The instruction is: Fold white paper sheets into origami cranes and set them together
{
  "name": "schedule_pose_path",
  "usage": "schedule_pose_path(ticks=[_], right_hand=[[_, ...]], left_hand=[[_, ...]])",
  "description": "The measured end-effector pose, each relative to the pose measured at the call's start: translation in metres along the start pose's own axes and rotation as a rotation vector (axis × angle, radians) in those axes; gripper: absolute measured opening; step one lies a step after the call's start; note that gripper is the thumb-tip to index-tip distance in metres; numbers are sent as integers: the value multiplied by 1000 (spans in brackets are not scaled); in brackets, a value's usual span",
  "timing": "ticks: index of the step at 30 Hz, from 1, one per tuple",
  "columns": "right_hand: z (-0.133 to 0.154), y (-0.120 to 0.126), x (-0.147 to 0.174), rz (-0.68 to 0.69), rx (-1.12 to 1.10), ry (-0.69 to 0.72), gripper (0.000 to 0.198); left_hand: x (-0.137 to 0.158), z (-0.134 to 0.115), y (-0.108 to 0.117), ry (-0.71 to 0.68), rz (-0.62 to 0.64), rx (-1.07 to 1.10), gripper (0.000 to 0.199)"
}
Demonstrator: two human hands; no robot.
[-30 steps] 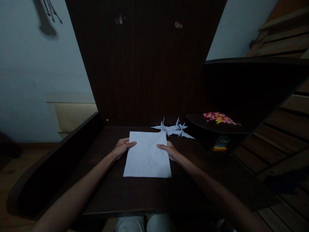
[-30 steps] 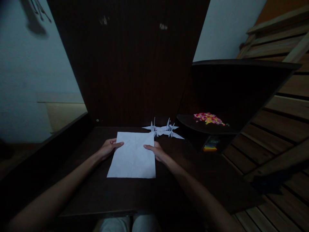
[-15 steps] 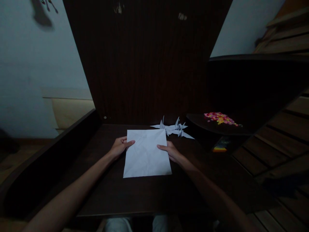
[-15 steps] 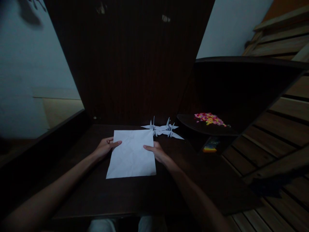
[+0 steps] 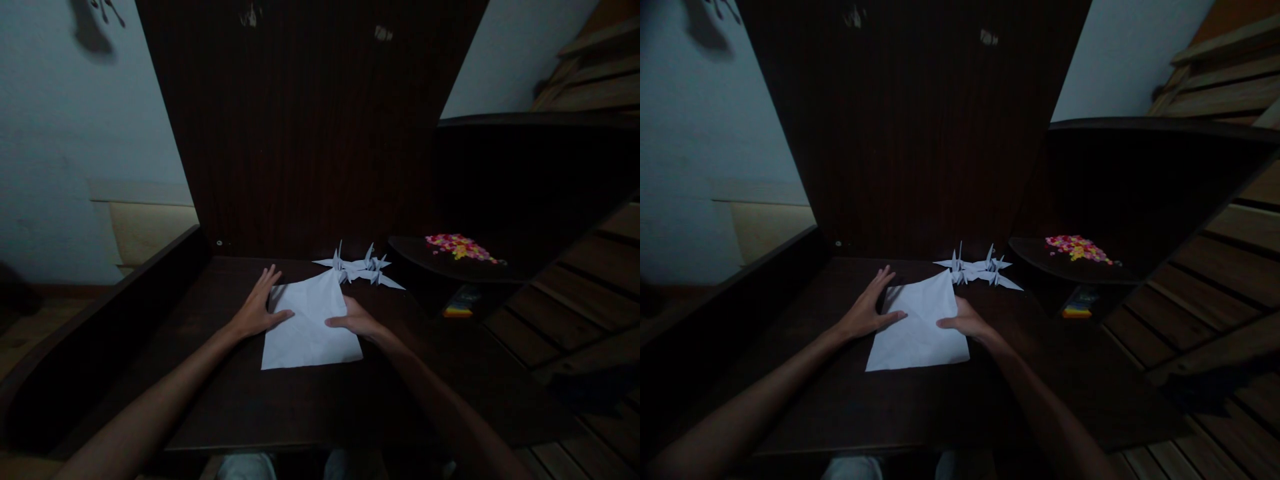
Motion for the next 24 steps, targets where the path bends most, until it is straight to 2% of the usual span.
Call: schedule_pose_path(ticks=[2,4,11,14,16,21,24], right_hand=[[0,-1,2,4,-14,-7,53],[-1,-3,3,20,-36,-22,54],[1,-25,21,251,7,1,70],[11,-44,34,405,106,92,74],[17,-56,42,467,195,172,69],[18,-76,50,433,596,349,66],[12,-84,53,424,782,381,61]], left_hand=[[1,-6,-13,-69,114,-20,89],[3,-4,-22,-58,181,-16,92],[11,14,-30,148,238,28,111],[11,15,-28,155,217,17,112],[10,13,-27,137,204,5,112],[6,1,-23,11,204,-14,115],[8,2,-25,-36,255,-36,103]])
Point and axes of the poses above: each hand's wrist, its own x-axis away from the middle knuckle, its own y-axis out of the back of the hand, z = x × y, the point moved 10 cm from there along -x, towards the middle knuckle, and after that the axes turned 14 degrees about -y, right-handed, at the moved point
